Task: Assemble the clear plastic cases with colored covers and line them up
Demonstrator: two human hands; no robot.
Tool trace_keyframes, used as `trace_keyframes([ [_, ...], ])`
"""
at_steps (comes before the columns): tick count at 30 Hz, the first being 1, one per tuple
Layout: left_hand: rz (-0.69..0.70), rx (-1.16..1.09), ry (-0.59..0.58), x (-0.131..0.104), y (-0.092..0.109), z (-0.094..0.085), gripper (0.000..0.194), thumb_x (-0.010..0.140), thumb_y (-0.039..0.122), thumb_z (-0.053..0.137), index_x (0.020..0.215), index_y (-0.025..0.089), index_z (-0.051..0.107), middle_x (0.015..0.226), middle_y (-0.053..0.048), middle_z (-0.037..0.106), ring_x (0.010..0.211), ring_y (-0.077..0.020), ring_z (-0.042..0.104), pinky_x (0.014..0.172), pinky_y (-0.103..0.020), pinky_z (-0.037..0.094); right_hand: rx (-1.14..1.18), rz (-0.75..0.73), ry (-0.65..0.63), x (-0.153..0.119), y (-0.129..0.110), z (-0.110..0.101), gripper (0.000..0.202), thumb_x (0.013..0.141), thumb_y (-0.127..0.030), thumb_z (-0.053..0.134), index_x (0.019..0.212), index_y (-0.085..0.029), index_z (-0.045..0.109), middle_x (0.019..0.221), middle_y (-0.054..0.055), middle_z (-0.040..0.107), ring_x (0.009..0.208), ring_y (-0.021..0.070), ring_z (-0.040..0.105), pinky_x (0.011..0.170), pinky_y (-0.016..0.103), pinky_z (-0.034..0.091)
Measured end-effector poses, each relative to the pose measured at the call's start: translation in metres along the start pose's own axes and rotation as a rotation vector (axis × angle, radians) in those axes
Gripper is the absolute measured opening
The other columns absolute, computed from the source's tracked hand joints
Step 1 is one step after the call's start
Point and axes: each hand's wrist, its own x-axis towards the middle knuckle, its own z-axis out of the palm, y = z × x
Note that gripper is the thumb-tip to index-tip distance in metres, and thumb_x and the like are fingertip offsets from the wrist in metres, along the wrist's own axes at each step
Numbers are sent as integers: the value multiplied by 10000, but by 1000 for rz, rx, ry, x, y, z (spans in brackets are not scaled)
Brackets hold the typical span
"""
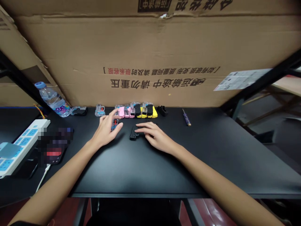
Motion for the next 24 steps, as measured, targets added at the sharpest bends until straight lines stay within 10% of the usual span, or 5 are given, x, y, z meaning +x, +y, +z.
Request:
trace_keyframes([
  [7, 55, 25, 222, 5, -4, -9, 780, 1040, 315, 581, 1705, 249, 180, 1346, -118, 723, 1261, -269, 673, 1141, -488, 425, -171, 43, 95, 1, 2, -2, 446, 1012, -116, 498, 1366, -265, 725, 1427, 131, 666, 1275, 310, 650, 1110, 569, 558],
  [12, 317, 79, -141, -2, 3, -2, 458, 1075, 271, 533, 1532, 245, 554, 899, -8, 782, 807, -177, 730, 896, -356, 510, -183, 22, 96, 2, 2, -2, 441, 1038, -160, 511, 1442, -255, 661, 1467, 137, 645, 1328, 326, 621, 1142, 578, 531],
  [16, 442, 89, -136, -3, 19, 2, 262, 1092, 267, 498, 1203, 222, 732, 917, -32, 808, 810, -181, 753, 835, -344, 496, -146, 11, 67, 1, 3, -1, 411, 1021, -117, 501, 1381, -246, 650, 1476, 116, 666, 1340, 324, 613, 1136, 589, 519],
  [24, 72, 342, -45, 7, -7, -17, 159, 1026, 279, 534, 972, 218, 670, 736, -20, 744, 656, -206, 689, 735, -345, 443, -180, 27, 70, 1, 9, -4, 378, 1006, -111, 501, 1332, -227, 654, 1472, 113, 689, 1260, 319, 625, 1077, 559, 544],
])
